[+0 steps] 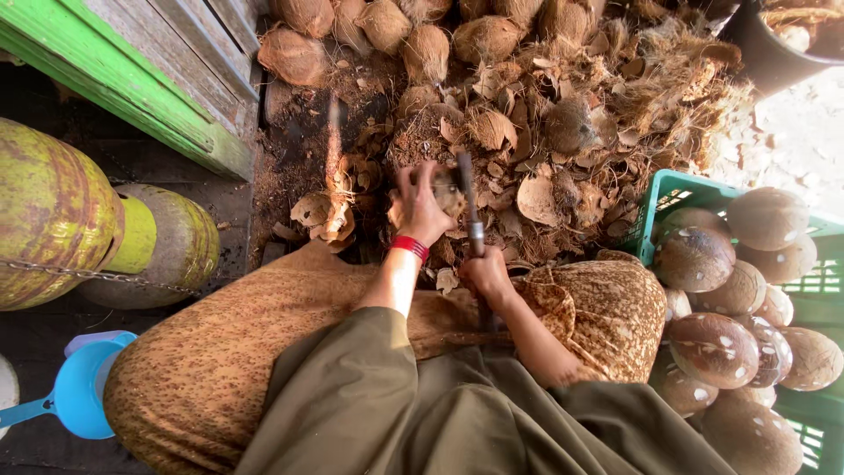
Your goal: The person sits on a low stool and husks coconuts one at a time, holding each coconut in one hand and chopping off the fibrous husk with a machete, letting husk pieces fall onto a pile. At the end the person holds up a fully husked coconut.
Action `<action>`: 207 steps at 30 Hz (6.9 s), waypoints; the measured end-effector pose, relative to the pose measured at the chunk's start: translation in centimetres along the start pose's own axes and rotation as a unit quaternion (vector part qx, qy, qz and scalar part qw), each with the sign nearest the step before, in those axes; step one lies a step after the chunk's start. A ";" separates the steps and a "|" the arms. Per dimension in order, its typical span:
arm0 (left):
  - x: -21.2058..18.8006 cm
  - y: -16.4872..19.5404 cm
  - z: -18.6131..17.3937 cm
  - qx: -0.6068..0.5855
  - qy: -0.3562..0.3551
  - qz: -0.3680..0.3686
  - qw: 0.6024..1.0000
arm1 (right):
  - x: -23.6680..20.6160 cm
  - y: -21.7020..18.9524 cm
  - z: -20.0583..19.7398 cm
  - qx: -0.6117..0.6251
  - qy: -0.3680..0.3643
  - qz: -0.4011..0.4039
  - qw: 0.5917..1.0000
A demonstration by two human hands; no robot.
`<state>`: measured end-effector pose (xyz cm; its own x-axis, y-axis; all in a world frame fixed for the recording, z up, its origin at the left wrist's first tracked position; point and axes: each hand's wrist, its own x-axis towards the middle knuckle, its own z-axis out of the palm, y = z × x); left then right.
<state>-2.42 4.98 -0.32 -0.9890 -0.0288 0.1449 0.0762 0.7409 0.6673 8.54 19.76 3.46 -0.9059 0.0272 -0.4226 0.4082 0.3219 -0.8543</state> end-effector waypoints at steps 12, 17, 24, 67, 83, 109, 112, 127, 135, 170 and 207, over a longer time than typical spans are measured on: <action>-1.6 0.5 -1.4 -0.039 0.007 -0.029 0.999 | -4.3 -4.0 -3.8 0.094 0.034 -0.220 0.970; -2.0 0.7 -1.0 0.028 0.031 0.009 0.999 | -1.9 -0.4 -1.1 0.027 0.072 -0.116 0.990; -1.6 -2.1 -3.3 -0.019 -0.037 0.026 0.999 | 0.8 1.3 -1.0 0.115 -0.069 0.148 0.980; -0.8 -2.6 -4.8 -0.242 -0.036 0.006 0.970 | -2.9 -2.4 -3.2 0.061 -0.006 -0.028 0.998; -0.2 -2.3 -1.8 -0.103 -0.042 0.083 0.990 | -2.8 -3.8 -5.4 0.160 0.023 -0.034 0.986; -0.2 0.0 -5.2 -0.107 -0.120 -0.031 0.986 | -0.5 1.2 0.2 0.162 -0.067 0.119 0.977; -0.3 -0.4 -5.6 -0.094 -0.134 -0.063 0.984 | 0.4 2.5 0.4 0.189 -0.083 0.169 0.964; -0.6 0.0 -3.2 -0.100 -0.046 0.018 0.994 | 0.1 0.7 1.4 0.040 -0.045 0.067 0.996; -0.8 -2.4 -4.5 -0.238 -0.037 -0.035 0.970 | -1.8 -2.9 -1.5 0.129 -0.050 0.079 0.987; -0.9 -1.3 -4.2 -0.104 -0.026 -0.048 0.993 | 0.0 -0.1 -0.4 0.200 -0.064 0.135 0.968; -1.7 -2.1 -5.9 -0.097 -0.097 0.000 0.991 | 1.5 3.6 -1.8 0.026 -0.047 0.131 0.990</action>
<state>-0.18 -0.49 2.40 -0.9933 0.1143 0.0139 0.0799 0.5974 0.7980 8.44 22.63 0.26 -0.7545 0.0151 -0.6561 0.6356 0.2660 -0.7247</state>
